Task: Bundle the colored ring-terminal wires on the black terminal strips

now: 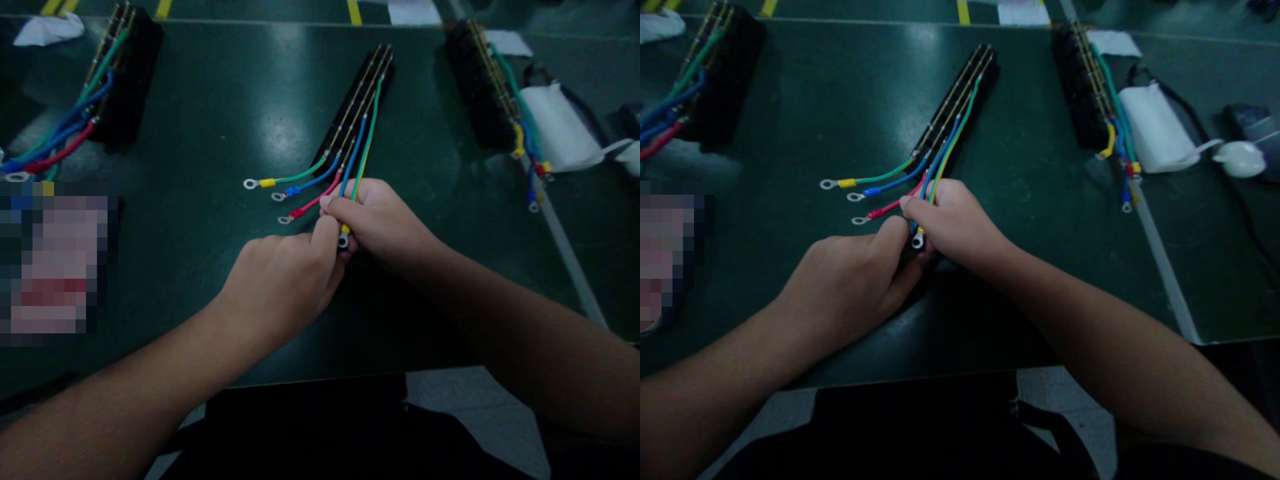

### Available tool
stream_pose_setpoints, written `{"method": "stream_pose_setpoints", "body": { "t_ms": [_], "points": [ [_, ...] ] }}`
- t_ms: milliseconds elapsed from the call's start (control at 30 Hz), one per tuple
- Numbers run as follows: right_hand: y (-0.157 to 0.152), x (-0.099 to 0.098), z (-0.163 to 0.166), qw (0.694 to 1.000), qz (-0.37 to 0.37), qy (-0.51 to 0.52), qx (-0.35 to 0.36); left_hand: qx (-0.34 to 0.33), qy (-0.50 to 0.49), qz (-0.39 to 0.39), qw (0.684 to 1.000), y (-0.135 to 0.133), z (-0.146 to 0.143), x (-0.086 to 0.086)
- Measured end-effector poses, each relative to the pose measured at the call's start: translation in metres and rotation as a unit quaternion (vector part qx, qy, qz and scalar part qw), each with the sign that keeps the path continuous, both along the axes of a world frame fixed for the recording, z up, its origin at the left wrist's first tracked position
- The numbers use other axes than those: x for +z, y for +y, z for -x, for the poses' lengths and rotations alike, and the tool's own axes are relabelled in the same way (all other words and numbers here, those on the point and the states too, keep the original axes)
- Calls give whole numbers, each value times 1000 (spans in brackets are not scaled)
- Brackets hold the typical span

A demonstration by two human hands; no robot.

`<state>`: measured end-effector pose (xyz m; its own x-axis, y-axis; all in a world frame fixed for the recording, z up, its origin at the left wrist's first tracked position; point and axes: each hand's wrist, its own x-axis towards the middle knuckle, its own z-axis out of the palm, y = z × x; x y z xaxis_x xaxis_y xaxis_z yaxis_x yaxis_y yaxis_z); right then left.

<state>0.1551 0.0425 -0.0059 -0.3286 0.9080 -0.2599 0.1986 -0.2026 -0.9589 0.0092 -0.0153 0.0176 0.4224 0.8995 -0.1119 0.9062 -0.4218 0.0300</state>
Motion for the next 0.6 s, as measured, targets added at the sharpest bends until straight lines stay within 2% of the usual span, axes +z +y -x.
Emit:
{"method": "stream_pose_setpoints", "body": {
  "t_ms": [333,600],
  "points": [
    [0,1,-2,1000,-13,-24,-3,27,11,-37,999,0,2,-1],
    [-2,3,-1,999,-15,-30,-10,16,30,-33,999,0,1,0]
  ]
}}
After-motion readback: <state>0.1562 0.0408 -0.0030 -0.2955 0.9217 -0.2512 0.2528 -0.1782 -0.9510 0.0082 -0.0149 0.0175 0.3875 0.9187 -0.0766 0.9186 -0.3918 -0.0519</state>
